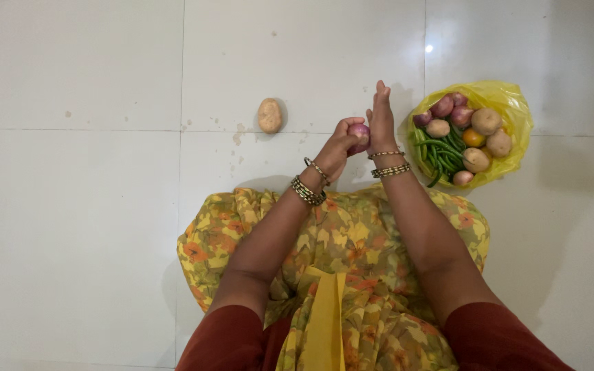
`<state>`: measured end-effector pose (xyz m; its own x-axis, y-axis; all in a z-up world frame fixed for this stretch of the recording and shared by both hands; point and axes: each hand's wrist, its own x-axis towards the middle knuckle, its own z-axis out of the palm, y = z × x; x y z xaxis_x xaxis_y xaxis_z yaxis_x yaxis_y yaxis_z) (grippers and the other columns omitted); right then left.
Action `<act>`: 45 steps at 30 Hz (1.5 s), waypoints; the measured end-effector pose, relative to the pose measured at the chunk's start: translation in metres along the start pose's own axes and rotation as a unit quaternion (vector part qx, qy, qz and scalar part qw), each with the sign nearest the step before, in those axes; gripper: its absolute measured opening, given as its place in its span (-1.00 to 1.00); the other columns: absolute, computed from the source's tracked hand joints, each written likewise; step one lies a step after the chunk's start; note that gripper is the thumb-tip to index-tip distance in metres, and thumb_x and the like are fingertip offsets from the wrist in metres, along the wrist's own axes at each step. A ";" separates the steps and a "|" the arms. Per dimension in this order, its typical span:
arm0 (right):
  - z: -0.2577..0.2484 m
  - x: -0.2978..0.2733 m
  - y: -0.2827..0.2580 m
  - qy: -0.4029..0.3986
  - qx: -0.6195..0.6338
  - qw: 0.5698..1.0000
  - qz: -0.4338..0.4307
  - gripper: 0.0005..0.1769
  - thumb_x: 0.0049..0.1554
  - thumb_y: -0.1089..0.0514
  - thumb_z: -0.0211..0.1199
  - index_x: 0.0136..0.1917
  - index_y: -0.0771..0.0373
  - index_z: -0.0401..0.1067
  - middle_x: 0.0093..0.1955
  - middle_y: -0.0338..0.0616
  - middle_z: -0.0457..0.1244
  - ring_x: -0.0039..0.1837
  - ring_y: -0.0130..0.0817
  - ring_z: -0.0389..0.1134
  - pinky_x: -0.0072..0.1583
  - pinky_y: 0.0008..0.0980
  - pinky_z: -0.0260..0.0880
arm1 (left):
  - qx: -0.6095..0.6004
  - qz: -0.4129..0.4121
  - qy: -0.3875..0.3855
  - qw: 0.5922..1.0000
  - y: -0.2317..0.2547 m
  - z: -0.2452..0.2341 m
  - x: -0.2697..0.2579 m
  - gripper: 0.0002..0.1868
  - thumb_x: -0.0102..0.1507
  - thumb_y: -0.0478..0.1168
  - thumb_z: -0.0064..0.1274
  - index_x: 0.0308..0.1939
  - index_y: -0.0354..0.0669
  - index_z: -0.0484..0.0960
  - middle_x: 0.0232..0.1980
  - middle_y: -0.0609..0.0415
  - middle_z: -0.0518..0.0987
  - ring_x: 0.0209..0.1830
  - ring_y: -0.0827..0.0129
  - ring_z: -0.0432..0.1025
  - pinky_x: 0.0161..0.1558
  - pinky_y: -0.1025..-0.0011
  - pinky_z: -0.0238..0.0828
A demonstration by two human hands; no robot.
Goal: The person sits on the floor and peels a potato and two onions by hand, rubbing the skins off against the floor. The peeled items are placed on the floor next to a bag of vegetables.
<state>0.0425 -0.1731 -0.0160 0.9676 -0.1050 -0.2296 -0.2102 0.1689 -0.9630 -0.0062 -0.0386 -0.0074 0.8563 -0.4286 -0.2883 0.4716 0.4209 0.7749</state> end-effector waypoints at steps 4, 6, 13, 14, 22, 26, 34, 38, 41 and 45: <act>0.013 -0.008 0.002 -0.009 -0.088 0.994 -0.062 -0.02 0.31 -0.48 -0.37 0.69 0.24 -0.28 0.76 -0.03 -0.36 0.75 -0.17 -0.39 0.65 -0.11 -0.35 | -0.002 0.005 0.090 0.996 0.002 -0.003 0.008 -0.57 0.28 -0.25 -0.03 0.21 -0.06 0.23 0.05 0.06 0.44 -0.02 0.45 0.44 0.12 0.45 0.49; 0.031 -0.023 0.002 -0.046 -0.183 0.975 -0.115 -0.05 0.35 -0.48 -0.37 0.70 0.23 -0.28 0.77 -0.01 -0.35 0.77 -0.13 -0.36 0.69 -0.10 -0.36 | -0.062 0.027 0.160 0.985 0.003 -0.011 0.014 -0.76 0.37 -0.15 -0.09 0.08 -0.10 0.34 -0.06 0.09 0.50 -0.17 0.47 0.41 -0.04 0.45 0.52; 0.076 -0.081 -0.004 -0.205 -0.347 0.887 -0.226 -0.06 0.34 -0.48 -0.43 0.71 0.17 -0.29 0.77 0.06 -0.37 0.77 0.00 -0.40 0.68 -0.11 -0.37 | -0.044 0.209 0.207 0.955 0.018 -0.073 0.026 -0.62 0.44 -0.04 -0.19 -0.36 -0.20 0.50 -0.38 0.13 0.54 -0.43 0.45 0.42 -0.39 0.47 0.47; 0.079 -0.083 -0.004 -0.218 -0.337 0.886 -0.231 -0.06 0.35 -0.50 -0.40 0.70 0.18 -0.32 0.77 0.06 -0.36 0.77 0.00 -0.41 0.69 -0.11 -0.37 | -0.050 0.218 0.210 0.952 0.016 -0.076 0.026 -0.62 0.43 -0.03 -0.16 -0.38 -0.18 0.47 -0.38 0.13 0.53 -0.43 0.44 0.43 -0.40 0.47 0.47; 0.040 -0.031 -0.014 -0.052 -0.224 0.969 -0.094 0.06 0.31 -0.49 -0.27 0.68 0.33 -0.40 0.76 0.05 -0.34 0.77 -0.13 -0.35 0.69 -0.14 -0.31 | 0.001 0.012 0.145 0.989 -0.010 -0.020 0.011 -0.58 0.39 0.08 -0.13 0.17 -0.11 0.35 0.02 0.08 0.48 -0.07 0.51 0.40 -0.03 0.44 0.45; 0.008 -0.008 -0.017 -0.007 -0.033 0.999 -0.023 0.05 0.24 -0.49 -0.39 0.67 0.31 -0.37 0.74 0.02 -0.40 0.72 -0.14 -0.42 0.59 -0.16 -0.28 | 0.054 -0.021 0.046 0.997 -0.006 -0.002 0.000 -0.53 0.35 0.01 -0.10 0.29 -0.07 0.31 0.12 0.04 0.43 -0.05 0.46 0.33 -0.10 0.42 0.32; 0.048 -0.031 0.006 -0.058 -0.363 0.923 -0.114 -0.09 0.41 -0.42 -0.31 0.67 0.34 -0.19 0.79 0.04 -0.24 0.81 -0.15 -0.27 0.77 -0.18 -0.25 | -0.085 0.067 0.173 0.979 -0.008 -0.027 0.020 -0.74 0.47 -0.13 -0.09 0.07 -0.16 0.22 0.01 -0.04 0.41 -0.12 0.36 0.38 -0.09 0.36 0.45; 0.070 -0.070 0.005 -0.161 -0.325 0.914 -0.183 -0.12 0.37 -0.30 -0.37 0.70 0.31 -0.31 0.76 0.09 -0.38 0.74 -0.05 -0.37 0.64 -0.12 -0.29 | -0.100 0.118 0.242 0.958 0.002 -0.063 0.025 -0.70 0.48 -0.09 -0.11 -0.04 -0.30 0.30 -0.13 -0.03 0.43 -0.24 0.35 0.41 -0.26 0.42 0.51; 0.075 -0.081 -0.002 -0.197 -0.320 0.905 -0.201 -0.10 0.37 -0.35 -0.30 0.70 0.30 -0.28 0.76 0.05 -0.36 0.75 -0.07 -0.33 0.65 -0.14 -0.24 | -0.100 0.134 0.302 0.939 0.007 -0.074 0.030 -0.72 0.40 -0.07 -0.13 0.05 -0.19 0.35 -0.11 0.04 0.48 -0.24 0.45 0.44 -0.25 0.53 0.53; 0.070 -0.070 -0.006 -0.168 -0.316 0.914 -0.191 -0.02 0.36 -0.41 -0.36 0.70 0.36 -0.35 0.76 0.12 -0.40 0.76 0.00 -0.38 0.66 -0.12 -0.30 | -0.057 0.196 0.188 0.961 0.006 -0.063 0.026 -0.69 0.56 -0.17 -0.04 -0.02 -0.45 0.33 -0.09 -0.03 0.39 -0.22 0.36 0.33 -0.20 0.41 0.43</act>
<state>-0.0142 -0.0979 0.0157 0.9534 0.2865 0.0941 0.2155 -0.4289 -0.8773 0.0323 0.0037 -0.0455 0.9782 0.0908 -0.1870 0.0996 0.5846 0.8052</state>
